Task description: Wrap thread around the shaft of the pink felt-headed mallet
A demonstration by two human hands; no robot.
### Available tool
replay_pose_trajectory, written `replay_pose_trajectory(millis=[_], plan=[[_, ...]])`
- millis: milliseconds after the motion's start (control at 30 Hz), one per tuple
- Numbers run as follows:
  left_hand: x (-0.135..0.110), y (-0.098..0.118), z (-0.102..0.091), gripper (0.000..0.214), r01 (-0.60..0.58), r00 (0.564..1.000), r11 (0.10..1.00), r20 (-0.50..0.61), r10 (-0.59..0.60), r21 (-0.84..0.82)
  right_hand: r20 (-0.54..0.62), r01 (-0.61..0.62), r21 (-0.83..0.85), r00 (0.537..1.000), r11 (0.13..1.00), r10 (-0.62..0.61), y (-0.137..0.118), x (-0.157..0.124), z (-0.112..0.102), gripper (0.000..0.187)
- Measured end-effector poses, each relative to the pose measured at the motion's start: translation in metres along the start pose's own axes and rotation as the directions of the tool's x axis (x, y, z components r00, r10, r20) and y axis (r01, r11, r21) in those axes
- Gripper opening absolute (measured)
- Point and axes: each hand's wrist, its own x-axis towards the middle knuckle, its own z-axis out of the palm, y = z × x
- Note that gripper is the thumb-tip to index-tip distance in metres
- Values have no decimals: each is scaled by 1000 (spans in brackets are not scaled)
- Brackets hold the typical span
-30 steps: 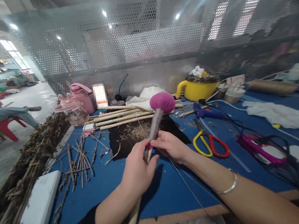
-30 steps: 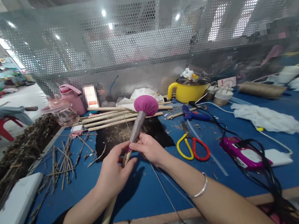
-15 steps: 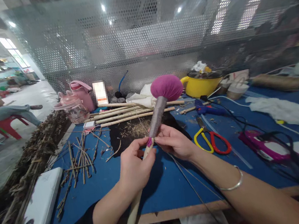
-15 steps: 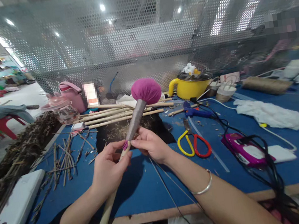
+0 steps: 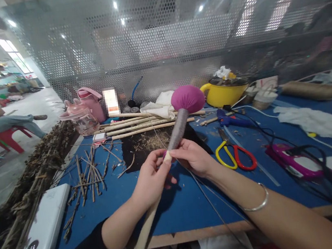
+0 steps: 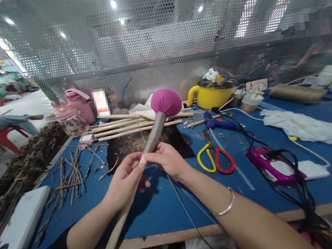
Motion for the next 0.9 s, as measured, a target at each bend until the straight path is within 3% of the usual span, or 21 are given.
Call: replay_pose_trajectory(millis=[133,267,400,500,600,667,800,900], plan=[[-1,-8,1,60,-163,951,897,-177,254,411,-3,-21,53,1000,998,21,2,2,1,24],[0,-8,-1,52,-204,928,847,-178,326,491,-24,-49,20,999,999,49,5,4,0,24],[2,-6,-3,42,-202,948,909,-162,276,363,-14,-17,-10,1000,1000,17,8,5,-3,26],[3,-5,-2,33,-153,975,977,-141,175,149,-12,22,-135,1000,991,-24,5,4,-3,28],[5,-2,-1,36,-76,992,996,-104,71,-53,10,77,-254,997,964,-77,-1,2,-4,27],[5,0,0,41,-32,996,990,-85,20,-140,43,93,-245,995,965,-85,-4,2,-4,26],[3,7,1,52,-11,998,975,-61,-3,-222,110,-13,-152,993,988,30,-3,2,-8,25],[2,11,-1,56,40,999,966,17,-37,-256,146,-84,-82,985,993,95,0,1,-11,25]])
